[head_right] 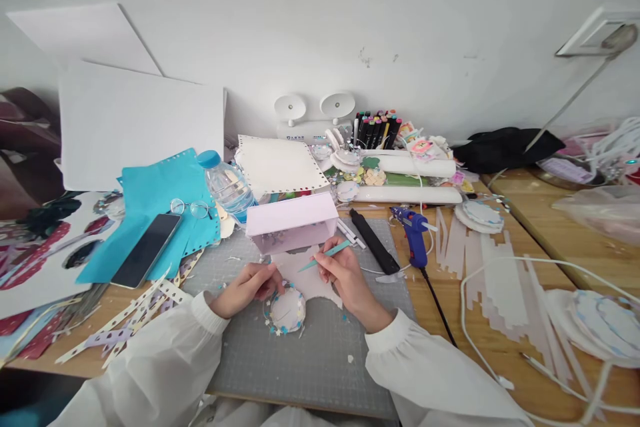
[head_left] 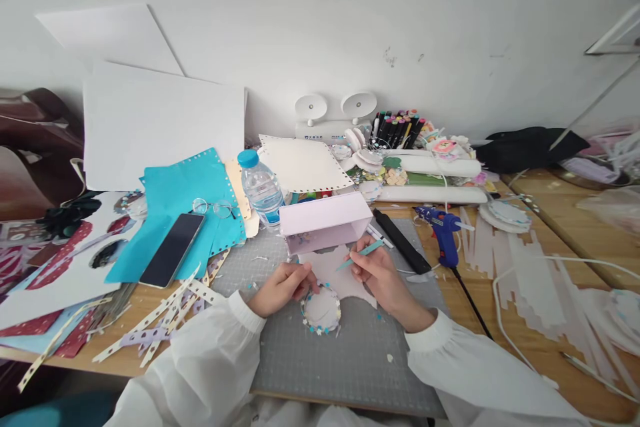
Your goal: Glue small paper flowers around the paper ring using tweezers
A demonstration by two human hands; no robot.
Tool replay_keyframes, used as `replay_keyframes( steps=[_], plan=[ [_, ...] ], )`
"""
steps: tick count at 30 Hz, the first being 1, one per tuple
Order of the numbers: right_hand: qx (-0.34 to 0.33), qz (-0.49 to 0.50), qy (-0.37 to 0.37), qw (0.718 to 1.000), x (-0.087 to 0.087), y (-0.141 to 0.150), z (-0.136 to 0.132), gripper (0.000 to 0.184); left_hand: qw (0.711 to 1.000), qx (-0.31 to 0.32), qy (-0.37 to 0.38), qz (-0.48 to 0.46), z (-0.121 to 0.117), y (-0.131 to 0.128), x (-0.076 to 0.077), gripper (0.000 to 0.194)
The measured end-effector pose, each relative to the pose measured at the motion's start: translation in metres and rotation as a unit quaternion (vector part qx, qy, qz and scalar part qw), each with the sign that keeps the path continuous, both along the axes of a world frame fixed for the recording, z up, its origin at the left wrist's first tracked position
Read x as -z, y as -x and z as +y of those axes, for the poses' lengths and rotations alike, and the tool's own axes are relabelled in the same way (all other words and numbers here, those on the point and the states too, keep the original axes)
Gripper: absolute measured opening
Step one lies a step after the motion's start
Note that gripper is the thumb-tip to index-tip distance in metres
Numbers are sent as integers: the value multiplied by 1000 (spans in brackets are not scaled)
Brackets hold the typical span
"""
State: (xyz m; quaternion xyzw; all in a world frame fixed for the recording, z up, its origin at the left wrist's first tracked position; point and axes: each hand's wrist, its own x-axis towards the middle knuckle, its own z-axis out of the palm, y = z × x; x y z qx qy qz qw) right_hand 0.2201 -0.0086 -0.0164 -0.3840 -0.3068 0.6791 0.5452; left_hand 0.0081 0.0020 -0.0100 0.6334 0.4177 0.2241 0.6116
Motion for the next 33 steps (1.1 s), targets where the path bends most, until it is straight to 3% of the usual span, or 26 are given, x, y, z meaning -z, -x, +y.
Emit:
replay_keyframes(
  steps=[13,20,26,31,33],
  plan=[
    [11,-21,8,1000,2,-1,2,35,998,-48,-31,-16,-5,-4,1,56],
    [17,-49,5,999,1,-1,2,40,988,-145,-59,-14,-9,-3,0,66],
    [53,-99,-40,993,0,-7,-4,37,960,-258,-105,-26,-22,16,-6,60],
    [70,-131,-60,987,-7,-16,-12,26,930,-358,-70,-54,-48,24,5,46],
    [64,-147,-67,985,-12,-18,-13,24,933,-353,-47,-60,-61,24,11,47]
  ],
)
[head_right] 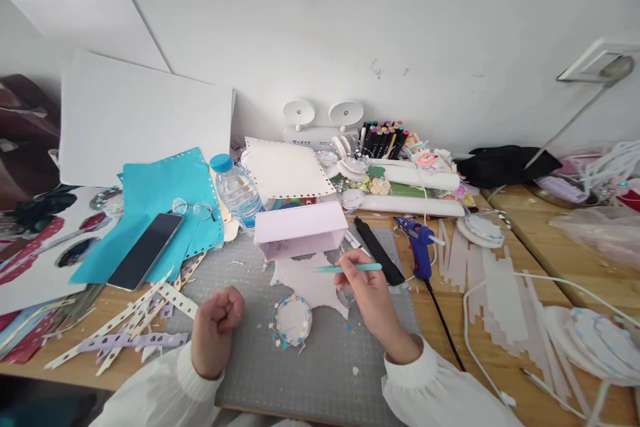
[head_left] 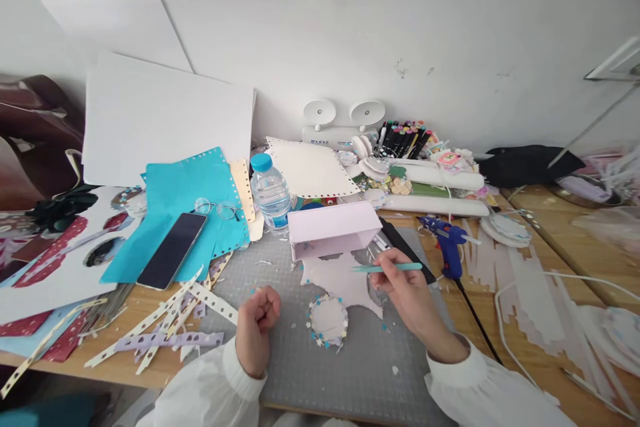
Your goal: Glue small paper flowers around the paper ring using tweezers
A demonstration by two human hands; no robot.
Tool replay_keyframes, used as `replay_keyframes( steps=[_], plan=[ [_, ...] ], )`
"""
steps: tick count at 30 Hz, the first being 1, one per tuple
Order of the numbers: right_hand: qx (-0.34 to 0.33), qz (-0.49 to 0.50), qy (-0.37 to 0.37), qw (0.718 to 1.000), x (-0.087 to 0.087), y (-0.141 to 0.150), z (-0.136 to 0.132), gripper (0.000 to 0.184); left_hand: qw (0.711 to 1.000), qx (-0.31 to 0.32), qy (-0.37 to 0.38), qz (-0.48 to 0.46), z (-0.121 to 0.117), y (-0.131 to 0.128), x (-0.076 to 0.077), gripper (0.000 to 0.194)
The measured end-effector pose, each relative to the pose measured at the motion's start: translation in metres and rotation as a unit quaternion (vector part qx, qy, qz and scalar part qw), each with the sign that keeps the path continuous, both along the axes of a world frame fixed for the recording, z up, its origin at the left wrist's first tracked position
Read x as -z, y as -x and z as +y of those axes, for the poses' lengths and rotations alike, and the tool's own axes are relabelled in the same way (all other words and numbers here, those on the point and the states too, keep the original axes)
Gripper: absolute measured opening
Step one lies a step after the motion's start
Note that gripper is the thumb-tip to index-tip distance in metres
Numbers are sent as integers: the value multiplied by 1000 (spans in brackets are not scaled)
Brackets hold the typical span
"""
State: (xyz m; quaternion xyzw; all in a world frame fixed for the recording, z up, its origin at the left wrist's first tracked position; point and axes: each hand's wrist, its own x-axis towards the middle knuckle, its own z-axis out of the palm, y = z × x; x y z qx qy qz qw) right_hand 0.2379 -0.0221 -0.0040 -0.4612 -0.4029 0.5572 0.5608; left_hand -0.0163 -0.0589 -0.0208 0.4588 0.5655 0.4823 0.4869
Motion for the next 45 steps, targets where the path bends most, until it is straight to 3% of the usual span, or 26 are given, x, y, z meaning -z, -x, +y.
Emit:
replay_keyframes(
  steps=[2,4,9,12,17,21,25,28,37,41,45],
  plan=[
    [-15,-33,-8,999,-7,2,0,20,998,13,-47,43,-12,-1,4,46],
    [-32,-74,-23,996,-14,7,1,18,981,88,-109,130,-20,-4,4,34],
    [-66,-136,-52,987,-23,21,4,17,887,259,-264,277,-22,-18,-3,20],
    [-59,-165,-52,983,-28,15,5,17,861,282,-291,307,-18,-23,0,19],
    [44,-201,-79,975,-43,-23,3,16,867,253,-284,322,-16,-22,6,25],
    [89,-187,-93,974,-41,-38,-2,17,876,209,-317,297,-16,-21,5,27],
    [44,-272,-92,957,-27,-17,-1,15,882,155,-354,270,-16,-22,2,27],
    [4,-302,-145,942,-13,9,7,13,877,155,-364,271,-16,-22,2,25],
    [52,-327,-173,927,30,54,44,14,884,195,-349,241,-16,-22,4,18],
    [54,-337,-185,922,36,59,50,13,885,207,-346,232,-16,-23,5,18],
    [9,-346,-197,917,31,57,44,11,886,215,-341,228,-16,-24,5,20]
  ],
)
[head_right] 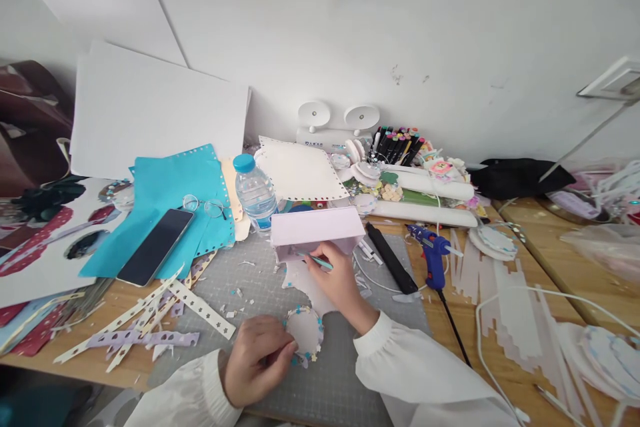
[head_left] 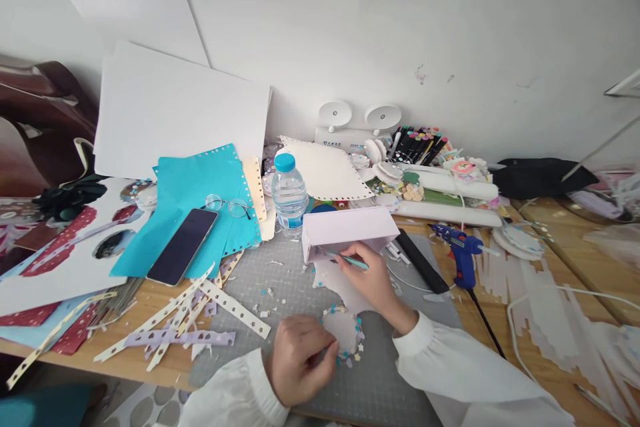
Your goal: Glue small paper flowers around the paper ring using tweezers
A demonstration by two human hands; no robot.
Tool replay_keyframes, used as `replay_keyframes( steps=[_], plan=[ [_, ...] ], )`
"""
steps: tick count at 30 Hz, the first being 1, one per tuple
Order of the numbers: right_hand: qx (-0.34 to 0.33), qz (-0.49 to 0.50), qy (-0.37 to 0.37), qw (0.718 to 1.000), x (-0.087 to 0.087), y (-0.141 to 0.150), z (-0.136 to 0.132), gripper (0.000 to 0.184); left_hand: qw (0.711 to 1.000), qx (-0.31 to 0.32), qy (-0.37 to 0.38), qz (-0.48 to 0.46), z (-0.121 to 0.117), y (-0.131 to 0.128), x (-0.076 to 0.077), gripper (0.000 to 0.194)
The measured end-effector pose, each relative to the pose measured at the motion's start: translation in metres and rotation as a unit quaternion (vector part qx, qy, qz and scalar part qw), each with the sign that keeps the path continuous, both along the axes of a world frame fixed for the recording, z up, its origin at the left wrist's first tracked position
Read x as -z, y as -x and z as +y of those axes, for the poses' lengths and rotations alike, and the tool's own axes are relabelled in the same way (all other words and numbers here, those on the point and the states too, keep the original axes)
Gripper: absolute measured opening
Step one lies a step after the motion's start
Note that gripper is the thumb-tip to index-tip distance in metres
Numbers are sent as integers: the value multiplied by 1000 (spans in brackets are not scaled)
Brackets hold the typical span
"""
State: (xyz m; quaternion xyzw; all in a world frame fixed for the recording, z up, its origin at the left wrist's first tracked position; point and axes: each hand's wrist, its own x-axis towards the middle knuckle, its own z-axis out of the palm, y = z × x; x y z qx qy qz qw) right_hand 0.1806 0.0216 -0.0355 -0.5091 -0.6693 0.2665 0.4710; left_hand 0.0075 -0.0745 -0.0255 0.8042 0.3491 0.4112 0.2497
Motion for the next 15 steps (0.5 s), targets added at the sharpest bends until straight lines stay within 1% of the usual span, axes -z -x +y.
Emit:
replay_keyframes(
  steps=[4,10,13,15],
  plan=[
    [-27,-9,10,1000,-4,-6,-13,12,1000,6,9,0,1,0,-1,23],
    [-48,5,36,998,-6,-17,-33,11,1000,1,22,13,2,-1,-1,27],
    [-47,20,50,997,-9,-21,-39,11,999,3,27,17,3,-1,-3,28],
    [-34,32,56,997,-11,-24,-40,12,999,2,34,12,3,-1,-5,27]
  ],
)
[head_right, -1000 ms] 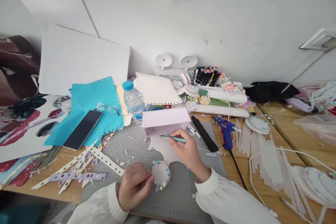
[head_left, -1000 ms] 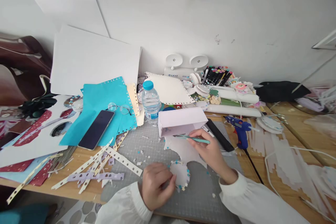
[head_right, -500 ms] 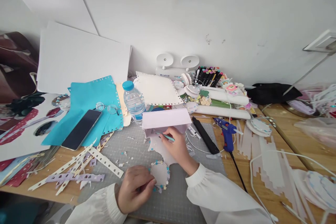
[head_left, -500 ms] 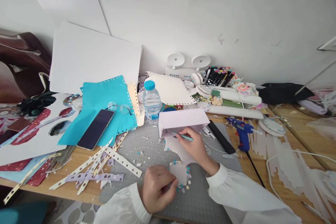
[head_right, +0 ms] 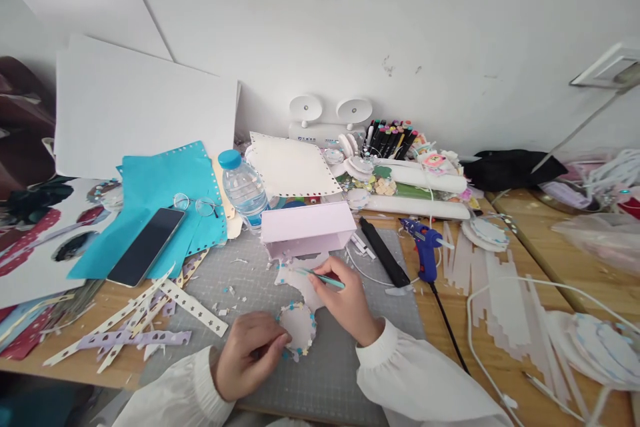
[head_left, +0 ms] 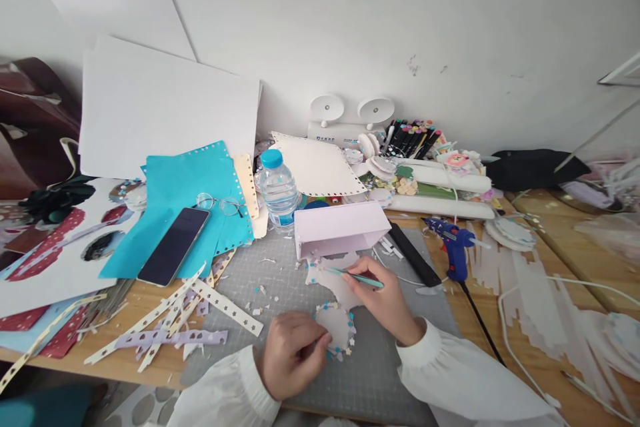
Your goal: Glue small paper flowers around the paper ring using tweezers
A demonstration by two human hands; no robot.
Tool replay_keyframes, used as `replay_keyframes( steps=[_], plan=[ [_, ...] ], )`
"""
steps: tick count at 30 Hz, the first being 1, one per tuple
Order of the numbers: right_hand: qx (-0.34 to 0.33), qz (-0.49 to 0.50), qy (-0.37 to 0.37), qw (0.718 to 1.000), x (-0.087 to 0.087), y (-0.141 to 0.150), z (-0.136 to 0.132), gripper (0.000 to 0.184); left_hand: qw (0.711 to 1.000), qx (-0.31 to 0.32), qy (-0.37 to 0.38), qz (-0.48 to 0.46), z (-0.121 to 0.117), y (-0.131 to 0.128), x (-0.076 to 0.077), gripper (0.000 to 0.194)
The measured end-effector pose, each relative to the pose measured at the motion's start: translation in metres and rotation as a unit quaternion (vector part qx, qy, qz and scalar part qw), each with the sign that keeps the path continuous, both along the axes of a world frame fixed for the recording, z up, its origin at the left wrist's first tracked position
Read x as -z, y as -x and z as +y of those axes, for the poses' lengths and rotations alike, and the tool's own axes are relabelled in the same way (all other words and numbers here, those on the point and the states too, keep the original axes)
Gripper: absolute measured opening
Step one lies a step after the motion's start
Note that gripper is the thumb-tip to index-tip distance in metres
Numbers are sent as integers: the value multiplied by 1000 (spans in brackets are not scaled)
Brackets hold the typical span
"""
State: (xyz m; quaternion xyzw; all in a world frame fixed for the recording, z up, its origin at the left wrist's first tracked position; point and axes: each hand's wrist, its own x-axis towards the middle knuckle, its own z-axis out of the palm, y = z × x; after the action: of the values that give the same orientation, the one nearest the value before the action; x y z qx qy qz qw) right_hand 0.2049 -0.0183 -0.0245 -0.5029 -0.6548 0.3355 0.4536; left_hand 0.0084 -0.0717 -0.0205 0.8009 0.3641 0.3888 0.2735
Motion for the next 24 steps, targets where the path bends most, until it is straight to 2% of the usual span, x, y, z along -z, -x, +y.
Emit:
replay_keyframes(
  steps=[5,9,13,16,20,24],
  plan=[
    [34,25,10,999,0,-4,3,14,999,-24,26,-41,-3,4,-2,22],
    [32,39,10,999,5,-4,4,16,990,-91,82,-69,-7,10,1,24],
    [18,43,-3,999,10,-6,4,14,962,-134,188,-146,-3,14,1,35],
    [-11,39,-20,999,10,-7,2,10,943,-175,217,-183,8,15,-7,36],
    [-52,34,-62,996,7,-6,0,7,949,-182,226,-122,29,15,-22,32],
    [-76,27,-117,990,5,-7,-2,10,974,-160,160,5,49,13,-24,26]
  ],
)
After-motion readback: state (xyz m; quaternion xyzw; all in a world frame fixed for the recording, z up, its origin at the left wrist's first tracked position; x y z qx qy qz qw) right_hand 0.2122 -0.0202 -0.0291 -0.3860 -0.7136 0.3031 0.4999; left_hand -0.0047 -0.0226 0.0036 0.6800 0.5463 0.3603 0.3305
